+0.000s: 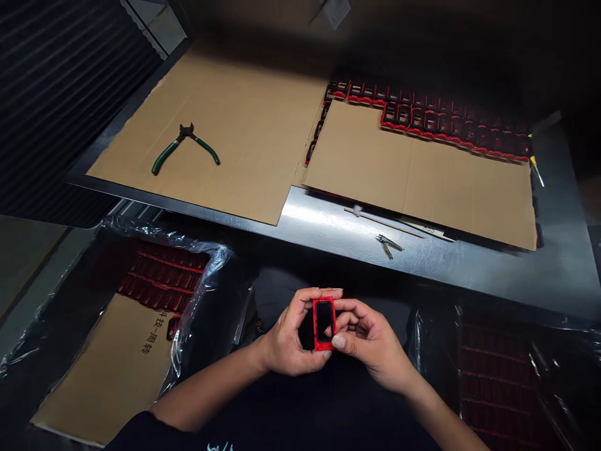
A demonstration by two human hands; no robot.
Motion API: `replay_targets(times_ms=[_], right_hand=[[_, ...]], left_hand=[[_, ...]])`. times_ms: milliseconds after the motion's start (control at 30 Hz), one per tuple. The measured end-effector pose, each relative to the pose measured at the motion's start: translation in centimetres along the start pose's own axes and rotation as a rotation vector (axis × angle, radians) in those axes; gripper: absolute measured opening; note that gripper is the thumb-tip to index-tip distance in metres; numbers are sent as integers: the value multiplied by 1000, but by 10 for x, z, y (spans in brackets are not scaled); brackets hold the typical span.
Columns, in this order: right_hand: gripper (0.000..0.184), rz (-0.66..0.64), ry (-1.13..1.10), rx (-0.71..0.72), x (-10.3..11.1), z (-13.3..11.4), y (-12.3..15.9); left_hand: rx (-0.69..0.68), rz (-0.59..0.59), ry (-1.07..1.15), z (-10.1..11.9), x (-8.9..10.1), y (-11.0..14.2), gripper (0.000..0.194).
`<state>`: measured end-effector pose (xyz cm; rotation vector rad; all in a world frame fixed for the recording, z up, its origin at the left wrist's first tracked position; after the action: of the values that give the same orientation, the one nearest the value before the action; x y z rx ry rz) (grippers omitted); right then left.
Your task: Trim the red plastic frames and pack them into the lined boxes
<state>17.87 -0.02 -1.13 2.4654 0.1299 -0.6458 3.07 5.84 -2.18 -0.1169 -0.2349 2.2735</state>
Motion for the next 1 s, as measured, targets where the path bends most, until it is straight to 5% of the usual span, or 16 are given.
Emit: replay_targets(times_ms=[400,633,833,1000], right_hand=[[50,-16,-34,-10,1,1,-2],[56,45,-139,36,1,5,-14],[58,143,-421,144,28,9,-14],[68,300,-383,212,62,20,19]], left_hand=[[52,21,44,-3,0,1,79],[117,-32,-151,-6,10,-3,77],[124,-271,-326,-25,6,-38,65],[24,-616,-341,-39,-43,-79,64]])
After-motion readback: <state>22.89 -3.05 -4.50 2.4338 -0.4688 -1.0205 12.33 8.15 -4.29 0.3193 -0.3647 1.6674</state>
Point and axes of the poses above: each hand's wrist, its own y-axis away from the middle knuckle, its own x-axis out of the back of the hand, z = x × y, the point moved 4 cm from there along -y, towards the middle knuckle, and after that the axes turned 7 degrees about -z, right-handed, at the moved point
